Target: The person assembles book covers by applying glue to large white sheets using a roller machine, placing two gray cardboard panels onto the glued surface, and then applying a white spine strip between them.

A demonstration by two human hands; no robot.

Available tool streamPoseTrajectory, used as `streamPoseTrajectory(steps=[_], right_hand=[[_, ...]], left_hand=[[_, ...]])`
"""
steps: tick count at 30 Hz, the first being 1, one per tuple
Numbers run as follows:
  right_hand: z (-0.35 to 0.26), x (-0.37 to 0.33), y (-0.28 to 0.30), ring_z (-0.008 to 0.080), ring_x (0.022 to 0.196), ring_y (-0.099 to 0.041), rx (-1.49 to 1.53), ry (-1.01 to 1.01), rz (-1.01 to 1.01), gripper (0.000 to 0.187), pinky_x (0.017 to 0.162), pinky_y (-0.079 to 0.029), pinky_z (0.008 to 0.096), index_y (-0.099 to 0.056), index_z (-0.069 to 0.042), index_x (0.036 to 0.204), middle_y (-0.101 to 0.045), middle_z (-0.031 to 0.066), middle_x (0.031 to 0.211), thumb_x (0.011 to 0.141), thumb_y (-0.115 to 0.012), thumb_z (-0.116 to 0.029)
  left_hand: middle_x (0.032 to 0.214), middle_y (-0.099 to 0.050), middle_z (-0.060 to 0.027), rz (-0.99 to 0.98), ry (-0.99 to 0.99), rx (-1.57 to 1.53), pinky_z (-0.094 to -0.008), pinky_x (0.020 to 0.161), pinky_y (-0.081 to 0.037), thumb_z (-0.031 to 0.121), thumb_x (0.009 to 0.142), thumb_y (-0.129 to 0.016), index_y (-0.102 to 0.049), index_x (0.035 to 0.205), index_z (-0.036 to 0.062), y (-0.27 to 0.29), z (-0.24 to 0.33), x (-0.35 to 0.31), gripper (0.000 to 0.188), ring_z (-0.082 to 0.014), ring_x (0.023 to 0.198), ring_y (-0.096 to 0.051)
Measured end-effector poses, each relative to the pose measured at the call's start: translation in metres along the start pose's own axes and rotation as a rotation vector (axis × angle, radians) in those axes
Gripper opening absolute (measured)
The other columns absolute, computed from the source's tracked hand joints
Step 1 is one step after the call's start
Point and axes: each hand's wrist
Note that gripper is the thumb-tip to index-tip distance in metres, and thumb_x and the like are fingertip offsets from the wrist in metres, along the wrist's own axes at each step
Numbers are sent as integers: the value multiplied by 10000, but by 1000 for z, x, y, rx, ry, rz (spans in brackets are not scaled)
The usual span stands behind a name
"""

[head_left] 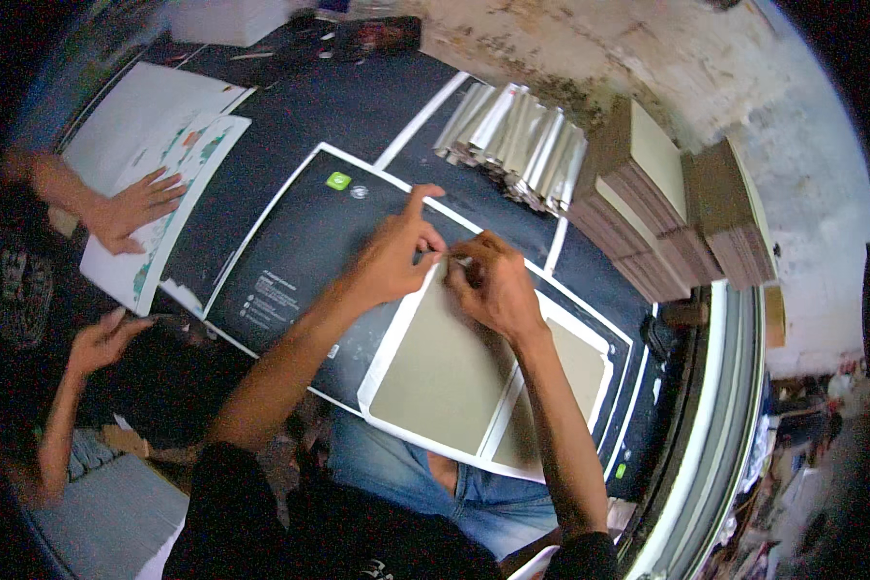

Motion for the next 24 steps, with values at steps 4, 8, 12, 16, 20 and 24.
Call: streamPoseTrajectory(steps=[4, 8, 12, 16, 20, 24], right_hand=[[2, 1, -1, 326, 739, -707, -21, -13, -4, 219, 705, -565, 410, -717, 34, 1017, -662, 211, 953, 826, -701, -72], [-5, -2, -7, 365, 822, -706, -16, -10, 42, 225, 763, -570, 429, -714, 28, 1021, -671, 208, 991, 824, -698, -79], [-2, -11, -8, 373, 841, -705, 7, -38, 81, 243, 761, -575, 424, -722, 21, 1040, -689, 198, 1000, 816, -706, -72], [-7, -13, -6, 372, 843, -704, -52, 7, 53, 246, 768, -580, 431, -722, 16, 1048, -689, 188, 1000, 813, -709, -56], [-8, -13, -6, 363, 934, -685, -188, 104, -51, 388, 788, -580, 440, -681, -5, 1183, -655, 169, 1069, 798, -709, -39], [-24, -24, 2, 383, 1087, -593, -311, 124, -206, 384, 896, -549, 450, -608, 73, 1176, -558, 213, 1163, 809, -624, -39]], left_hand=[[1036, -712, -129, -1, 48, -23, -374, 801, -545, -26, 812, -727, -367, 1413, 7, 0, 8, 5, 701, -225, 849, -715], [869, -743, -129, 48, -7, 42, -378, 731, -547, -15, 831, -711, -298, 1421, 34, 2, 3, -2, 722, -244, 790, -717], [881, -741, -112, 12, 54, -1, -353, 755, -554, -26, 811, -727, -306, 1415, 48, -1, 6, 4, 740, -209, 792, -706], [898, -745, -108, 22, 97, -7, -342, 731, -536, -9, 817, -739, -298, 1421, 51, 1, 7, 1, 751, -199, 787, -700], [918, -751, -96, 44, 87, 36, -326, 729, -507, 21, 818, -761, -279, 1445, 53, 3, 2, -1, 791, -182, 800, -688], [960, -760, -75, 16, 90, -27, -331, 760, -487, 50, 809, -778, -255, 1484, 78, 2, -1, -3, 854, -170, 816, -680]])
Point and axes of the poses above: each hand's wrist, its own x-axis towards the middle knuckle, its own y-axis out of the back of the hand, z = x × y
